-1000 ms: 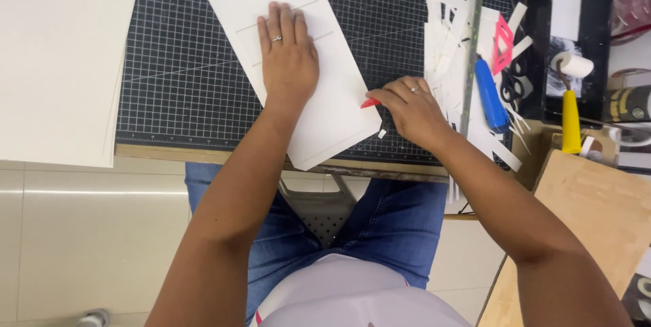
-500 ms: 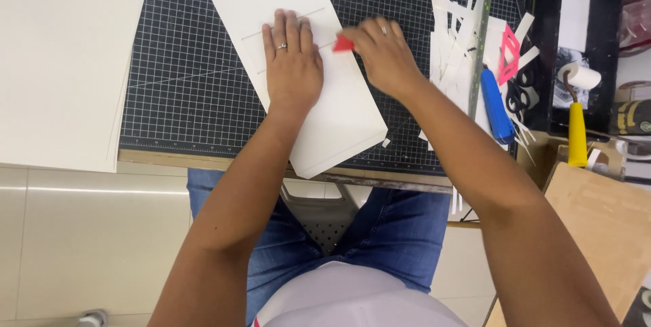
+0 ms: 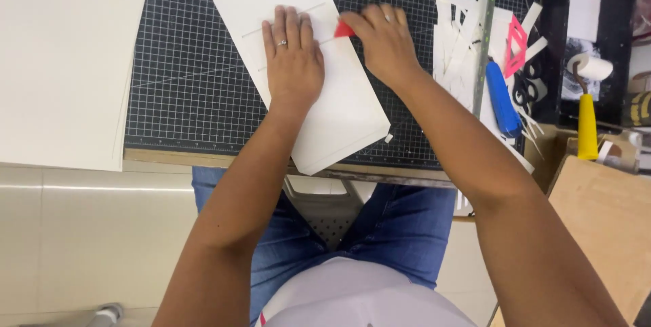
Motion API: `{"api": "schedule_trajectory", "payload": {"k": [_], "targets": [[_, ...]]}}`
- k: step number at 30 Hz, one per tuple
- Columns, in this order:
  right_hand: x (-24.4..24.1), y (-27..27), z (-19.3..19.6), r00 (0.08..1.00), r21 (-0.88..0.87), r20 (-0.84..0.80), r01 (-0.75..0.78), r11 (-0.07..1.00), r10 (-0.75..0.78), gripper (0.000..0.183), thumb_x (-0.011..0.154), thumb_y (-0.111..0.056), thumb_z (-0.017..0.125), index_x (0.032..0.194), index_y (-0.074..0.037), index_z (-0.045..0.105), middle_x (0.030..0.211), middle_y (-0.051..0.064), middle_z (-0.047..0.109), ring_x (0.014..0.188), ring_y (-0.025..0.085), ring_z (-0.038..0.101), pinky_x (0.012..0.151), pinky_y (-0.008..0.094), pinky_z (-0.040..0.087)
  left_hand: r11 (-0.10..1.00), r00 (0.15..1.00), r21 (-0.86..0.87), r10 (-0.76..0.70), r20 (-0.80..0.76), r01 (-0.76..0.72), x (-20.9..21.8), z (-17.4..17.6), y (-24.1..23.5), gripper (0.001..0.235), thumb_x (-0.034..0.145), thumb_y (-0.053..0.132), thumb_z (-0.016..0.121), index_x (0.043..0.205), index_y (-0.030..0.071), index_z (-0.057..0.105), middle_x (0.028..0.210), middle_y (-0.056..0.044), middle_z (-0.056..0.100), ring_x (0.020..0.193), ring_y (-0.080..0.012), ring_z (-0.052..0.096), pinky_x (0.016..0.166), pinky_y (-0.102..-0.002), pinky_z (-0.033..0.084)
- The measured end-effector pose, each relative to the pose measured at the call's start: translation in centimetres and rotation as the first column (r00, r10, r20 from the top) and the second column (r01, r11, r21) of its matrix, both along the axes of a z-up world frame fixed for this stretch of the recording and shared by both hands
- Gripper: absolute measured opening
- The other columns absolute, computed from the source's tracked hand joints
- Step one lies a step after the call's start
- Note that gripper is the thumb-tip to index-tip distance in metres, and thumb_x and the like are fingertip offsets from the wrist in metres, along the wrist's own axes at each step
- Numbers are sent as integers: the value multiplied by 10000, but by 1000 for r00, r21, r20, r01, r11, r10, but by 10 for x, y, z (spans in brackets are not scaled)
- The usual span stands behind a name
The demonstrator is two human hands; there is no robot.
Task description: Assembling and folding white cardstock components using a manual scraper and a roller on a cutting mat.
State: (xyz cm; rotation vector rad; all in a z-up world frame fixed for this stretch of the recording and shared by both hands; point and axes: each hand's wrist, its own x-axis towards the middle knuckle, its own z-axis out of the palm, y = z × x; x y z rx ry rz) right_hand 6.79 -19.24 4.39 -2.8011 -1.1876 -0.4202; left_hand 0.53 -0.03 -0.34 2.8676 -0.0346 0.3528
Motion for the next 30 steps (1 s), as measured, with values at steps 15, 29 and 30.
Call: {"api": "schedule_trajectory", "payload": {"k": [15, 29, 30], "targets": [[2, -4, 4, 999, 23, -37, -15, 1000, 15, 553, 910, 116, 587, 1383, -170, 600, 1031, 60, 561, 935, 297, 519, 819, 416, 390, 999, 987, -50, 13, 160, -5, -3, 3, -1, 467, 1075, 200, 444, 1479, -26, 506, 1569, -246, 425, 1506, -406, 282, 1264, -578, 159], [2, -8, 3, 993, 7, -119, -2, 1000, 3, 547, 943, 89, 552, 1419, -177, 582, 1062, 90, 569, 976, 323, 522, 904, 465, 407, 999, 994, -44, 18, 110, -14, -2, 1, -1, 478, 1081, 214, 423, 1493, -20, 485, 1584, -239, 407, 1516, -405, 256, 1269, -575, 130], [-3, -13, 3, 985, -21, -171, -6, 1000, 2, 541, 969, 65, 531, 1453, -176, 560, 1089, 107, 569, 1004, 332, 522, 929, 478, 409, 997, 996, -70, 14, 86, -8, -2, 2, -1, 487, 1085, 216, 392, 1502, -22, 476, 1592, -242, 399, 1525, -402, 238, 1271, -575, 107]]}}
